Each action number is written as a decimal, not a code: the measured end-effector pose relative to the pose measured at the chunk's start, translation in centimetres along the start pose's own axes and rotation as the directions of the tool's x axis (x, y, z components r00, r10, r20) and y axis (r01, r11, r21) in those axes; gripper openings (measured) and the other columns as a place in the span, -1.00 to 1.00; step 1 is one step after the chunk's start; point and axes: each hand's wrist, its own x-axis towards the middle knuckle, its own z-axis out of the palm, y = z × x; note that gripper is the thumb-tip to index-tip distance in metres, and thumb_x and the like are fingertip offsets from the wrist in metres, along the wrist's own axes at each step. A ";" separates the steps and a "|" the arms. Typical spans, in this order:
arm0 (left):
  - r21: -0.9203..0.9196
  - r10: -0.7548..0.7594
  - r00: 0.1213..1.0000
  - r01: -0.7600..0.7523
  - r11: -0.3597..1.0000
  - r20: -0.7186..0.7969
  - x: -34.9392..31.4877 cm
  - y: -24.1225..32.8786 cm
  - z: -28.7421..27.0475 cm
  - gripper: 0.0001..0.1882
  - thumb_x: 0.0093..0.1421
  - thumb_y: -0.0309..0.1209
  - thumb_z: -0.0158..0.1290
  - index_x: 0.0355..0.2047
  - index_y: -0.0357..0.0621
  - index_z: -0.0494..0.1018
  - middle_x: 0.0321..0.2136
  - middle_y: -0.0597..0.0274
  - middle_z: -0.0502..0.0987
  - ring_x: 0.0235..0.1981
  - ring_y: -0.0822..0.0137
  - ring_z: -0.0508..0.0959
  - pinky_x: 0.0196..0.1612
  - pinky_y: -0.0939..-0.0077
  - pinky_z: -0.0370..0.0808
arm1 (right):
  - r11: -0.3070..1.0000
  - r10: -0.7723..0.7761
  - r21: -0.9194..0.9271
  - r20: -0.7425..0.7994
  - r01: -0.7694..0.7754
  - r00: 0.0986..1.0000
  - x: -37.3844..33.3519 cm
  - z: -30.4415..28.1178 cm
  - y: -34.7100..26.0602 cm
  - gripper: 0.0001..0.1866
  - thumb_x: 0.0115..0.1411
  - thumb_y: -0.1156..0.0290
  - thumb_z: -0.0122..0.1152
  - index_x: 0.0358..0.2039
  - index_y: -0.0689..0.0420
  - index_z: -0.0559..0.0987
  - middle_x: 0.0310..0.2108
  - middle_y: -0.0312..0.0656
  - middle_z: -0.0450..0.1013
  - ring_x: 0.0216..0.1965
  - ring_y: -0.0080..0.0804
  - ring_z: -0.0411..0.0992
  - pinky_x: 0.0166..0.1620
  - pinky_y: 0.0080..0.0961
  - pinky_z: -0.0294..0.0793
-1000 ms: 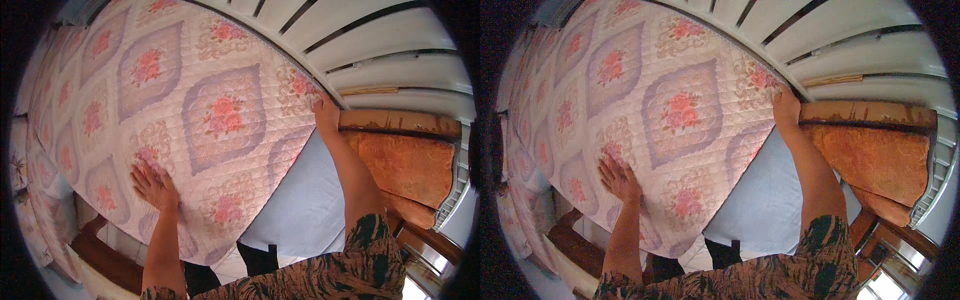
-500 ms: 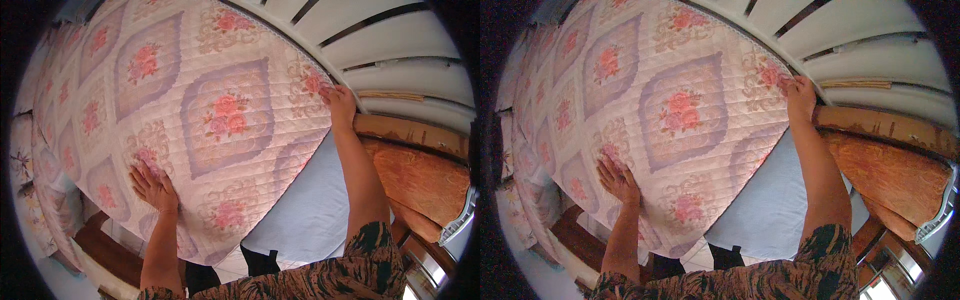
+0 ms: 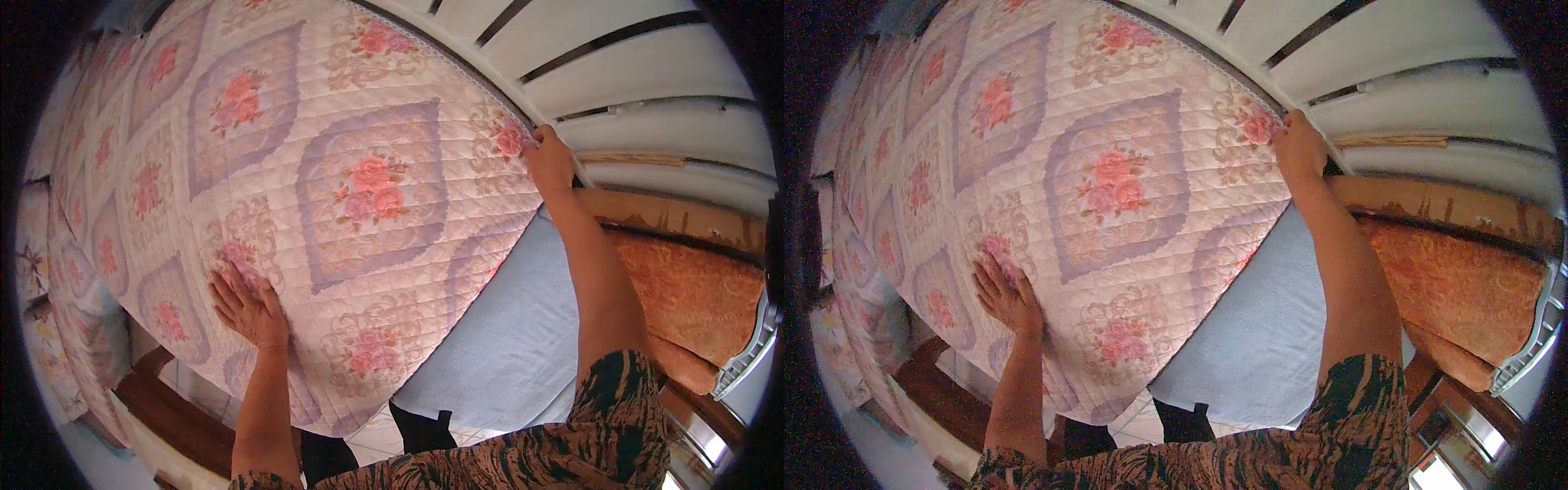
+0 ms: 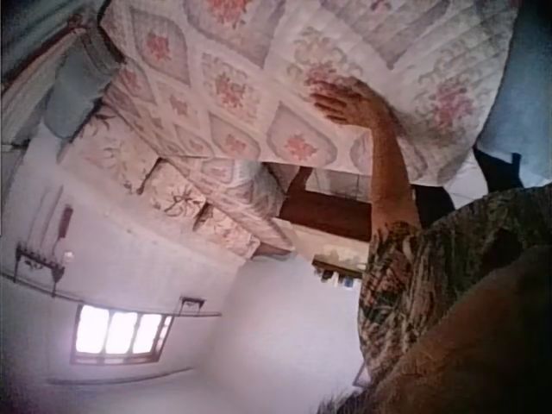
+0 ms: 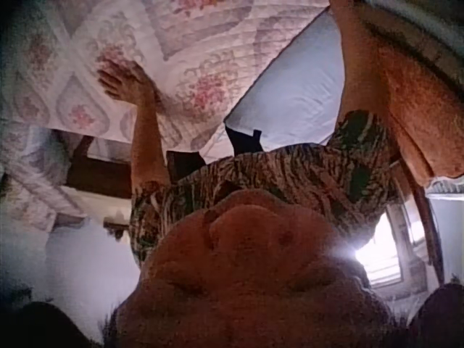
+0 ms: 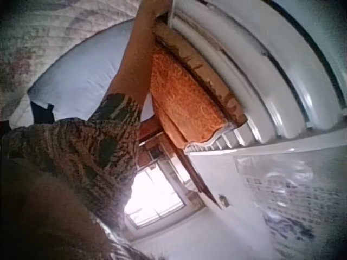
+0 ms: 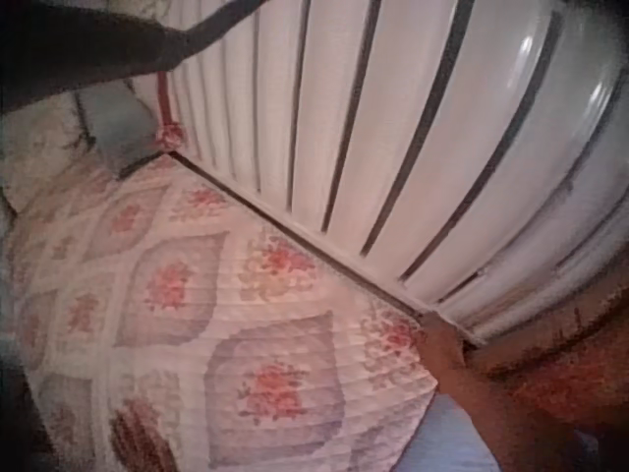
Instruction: The person wipes the surface of a glass-top table with a cloth and then smooths the quilted covers and pillows on a nearby bed.
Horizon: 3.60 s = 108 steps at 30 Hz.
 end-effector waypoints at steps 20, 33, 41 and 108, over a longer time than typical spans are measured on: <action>-0.038 0.027 0.999 -0.029 0.999 -0.043 0.1 -0.1 -0.3 -0.32 0.24 0.01 -0.14 0.31 0.04 0.11 0.35 0.01 -0.02 0.36 -0.02 -0.07 0.32 -0.03 -0.19 | 0.553 0.400 0.719 0.214 -0.421 0.891 -1.0 2.0 -0.7 -0.73 0.16 0.46 0.06 -0.12 0.16 0.32 -0.50 -0.10 0.52 -0.56 -0.39 0.51 -0.54 -0.42 0.45; -0.100 0.170 0.985 -0.166 0.981 0.032 1.4 4.1 -1.3 -0.33 0.22 0.04 -0.11 0.29 0.09 0.18 0.34 -0.13 -0.04 0.36 -0.14 -0.10 0.30 -0.15 -0.24 | 0.930 -0.017 -0.367 -0.046 -0.001 0.999 0.1 4.1 3.3 -0.62 0.19 0.28 0.15 -0.12 0.11 0.21 -0.44 -0.02 0.52 -0.52 0.00 0.55 -0.52 -0.26 0.56; -0.181 0.168 0.979 -0.145 0.973 0.119 2.6 5.4 -2.0 -0.28 0.15 0.07 -0.06 0.29 0.14 0.17 0.34 -0.12 -0.06 0.36 -0.16 -0.12 0.29 -0.18 -0.24 | 0.999 0.035 0.037 -0.171 -0.029 0.985 -2.0 2.7 2.1 -0.60 0.21 0.38 0.11 0.03 0.20 0.32 0.01 0.11 0.35 -0.09 0.08 0.44 -0.05 -0.15 0.41; -0.445 0.540 0.816 -0.413 0.794 0.206 1.3 0.3 -6.1 -0.28 0.09 -0.31 0.05 0.29 0.01 0.12 0.32 -0.04 0.04 0.32 -0.07 0.04 0.27 0.00 0.01 | 0.950 -0.224 0.300 0.453 0.089 0.863 -28.5 -6.9 -5.7 -0.27 0.08 0.19 0.23 0.24 0.11 0.23 0.33 0.09 -0.04 0.30 0.01 0.03 0.20 0.02 0.14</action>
